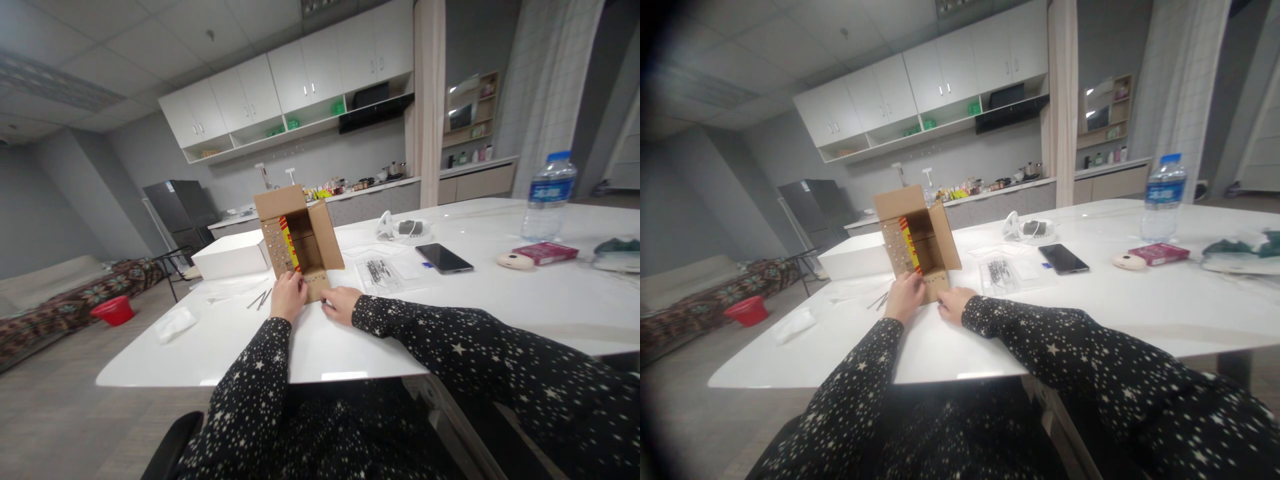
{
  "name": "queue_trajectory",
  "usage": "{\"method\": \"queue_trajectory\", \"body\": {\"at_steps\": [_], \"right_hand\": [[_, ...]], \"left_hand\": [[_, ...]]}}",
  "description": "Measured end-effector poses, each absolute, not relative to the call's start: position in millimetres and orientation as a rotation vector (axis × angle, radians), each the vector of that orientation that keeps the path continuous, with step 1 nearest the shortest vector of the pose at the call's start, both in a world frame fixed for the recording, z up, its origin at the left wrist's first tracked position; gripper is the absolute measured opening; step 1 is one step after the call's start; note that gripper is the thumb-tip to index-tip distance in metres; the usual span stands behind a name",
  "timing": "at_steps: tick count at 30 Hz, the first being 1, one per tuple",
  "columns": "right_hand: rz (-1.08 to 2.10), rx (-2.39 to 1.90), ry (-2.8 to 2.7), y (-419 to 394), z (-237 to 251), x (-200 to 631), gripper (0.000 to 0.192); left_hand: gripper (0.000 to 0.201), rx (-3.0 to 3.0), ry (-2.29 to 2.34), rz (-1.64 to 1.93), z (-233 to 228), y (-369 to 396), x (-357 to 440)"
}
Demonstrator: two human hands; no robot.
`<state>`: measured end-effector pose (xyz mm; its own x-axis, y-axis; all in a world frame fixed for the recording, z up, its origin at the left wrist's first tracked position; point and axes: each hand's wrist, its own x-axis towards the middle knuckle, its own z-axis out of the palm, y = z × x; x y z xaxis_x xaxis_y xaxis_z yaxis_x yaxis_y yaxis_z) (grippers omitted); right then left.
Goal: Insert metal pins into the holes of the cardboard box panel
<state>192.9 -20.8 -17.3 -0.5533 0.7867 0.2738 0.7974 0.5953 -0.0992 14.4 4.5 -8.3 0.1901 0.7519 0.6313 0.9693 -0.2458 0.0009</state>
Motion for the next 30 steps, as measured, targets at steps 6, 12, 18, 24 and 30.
{"method": "queue_trajectory", "body": {"at_steps": [6, 12, 18, 24, 30], "right_hand": [[-0.045, -1.302, -2.534, -19.7, -17.9, 191.9, 0.026], [-0.034, -1.324, -2.535, -20.3, -17.1, 191.3, 0.026], [-0.042, -1.304, -2.538, -20.9, -17.2, 193.1, 0.026], [-0.038, -1.301, -2.538, -21.2, -16.9, 194.0, 0.026], [-0.045, -1.274, -2.528, -21.8, -17.6, 194.9, 0.027]], "left_hand": [[0.017, -2.069, -1.641, -0.715, -7.5, 4.5, 13.0], [0.016, -2.061, -1.675, -0.719, -5.7, 4.1, 10.9], [0.015, -2.074, -1.691, -0.754, -5.6, 4.7, 9.1], [0.016, -2.058, -1.704, -0.779, -5.5, 5.2, 5.7], [0.017, -2.055, -1.718, -0.79, -4.7, 5.7, 3.6]]}}
